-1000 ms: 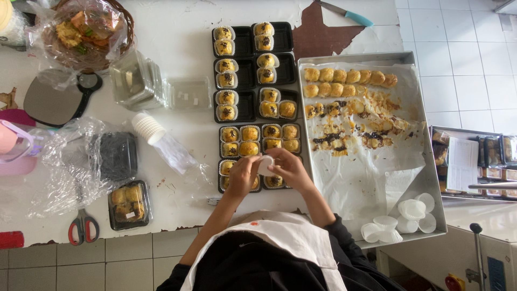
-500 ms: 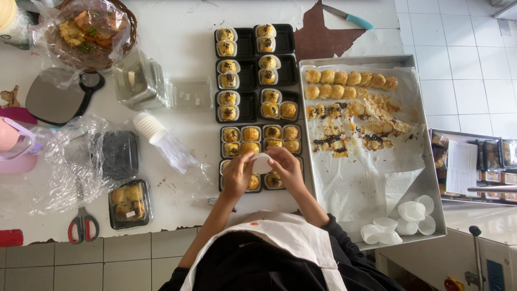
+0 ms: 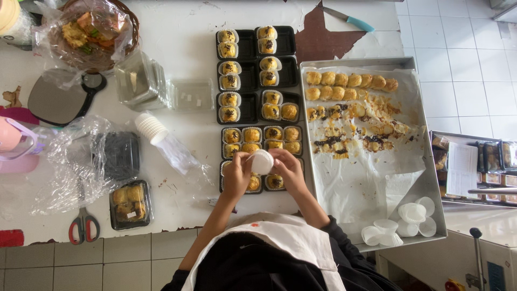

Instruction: The person packages individual pastries from a large metal tray into small plastic containers by placing each pastry into a white paper cupcake liner first.

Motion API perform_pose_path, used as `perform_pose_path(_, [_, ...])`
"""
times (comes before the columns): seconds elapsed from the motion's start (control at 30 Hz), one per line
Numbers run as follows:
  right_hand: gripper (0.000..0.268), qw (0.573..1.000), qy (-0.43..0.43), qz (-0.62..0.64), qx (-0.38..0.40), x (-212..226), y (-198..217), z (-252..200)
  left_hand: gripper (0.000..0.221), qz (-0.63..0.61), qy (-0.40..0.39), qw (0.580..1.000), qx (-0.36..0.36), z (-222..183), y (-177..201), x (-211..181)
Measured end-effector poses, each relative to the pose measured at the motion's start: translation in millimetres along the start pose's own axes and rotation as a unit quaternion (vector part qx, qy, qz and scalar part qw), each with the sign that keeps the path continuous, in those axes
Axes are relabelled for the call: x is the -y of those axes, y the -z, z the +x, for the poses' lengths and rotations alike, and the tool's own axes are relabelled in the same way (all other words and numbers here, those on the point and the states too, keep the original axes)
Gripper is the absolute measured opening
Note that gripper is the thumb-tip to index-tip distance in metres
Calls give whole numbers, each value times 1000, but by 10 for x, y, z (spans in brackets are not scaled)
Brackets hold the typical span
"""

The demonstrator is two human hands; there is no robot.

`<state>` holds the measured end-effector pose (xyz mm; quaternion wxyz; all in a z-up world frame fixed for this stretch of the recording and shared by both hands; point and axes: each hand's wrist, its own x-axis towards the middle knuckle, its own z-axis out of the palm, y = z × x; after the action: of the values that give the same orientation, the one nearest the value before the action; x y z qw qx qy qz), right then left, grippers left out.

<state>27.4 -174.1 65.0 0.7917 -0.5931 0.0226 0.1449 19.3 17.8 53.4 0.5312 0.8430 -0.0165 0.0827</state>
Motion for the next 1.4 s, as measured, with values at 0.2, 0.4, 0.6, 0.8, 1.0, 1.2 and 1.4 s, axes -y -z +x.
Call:
perform_pose_path(0.2, [33,999,-46,-14,-19,-53,58,54,25,-92,-69,993,-26,44,3,-43])
perform_pose_path(0.4, [19,836,234,-470,-159,10,752,406,20,-229,103,968,16,-58,-133,274])
perform_pose_path(0.6, [47,689,177,-634,-303,426,2166,1051,19,-381,224,897,-13,-150,-130,579])
perform_pose_path(0.8, [62,696,67,-679,-225,694,2843,1664,36,-392,246,886,22,-93,-85,471])
perform_pose_path(1.0, [56,671,81,-731,-97,830,2873,1942,36,-387,261,884,13,-110,-78,484])
perform_pose_path(1.2, [48,663,121,-737,-53,821,2903,2017,37,-389,259,884,9,-129,-62,488])
perform_pose_path(1.4, [53,691,96,-715,-51,740,3005,2060,34,-310,242,919,3,-105,-91,384])
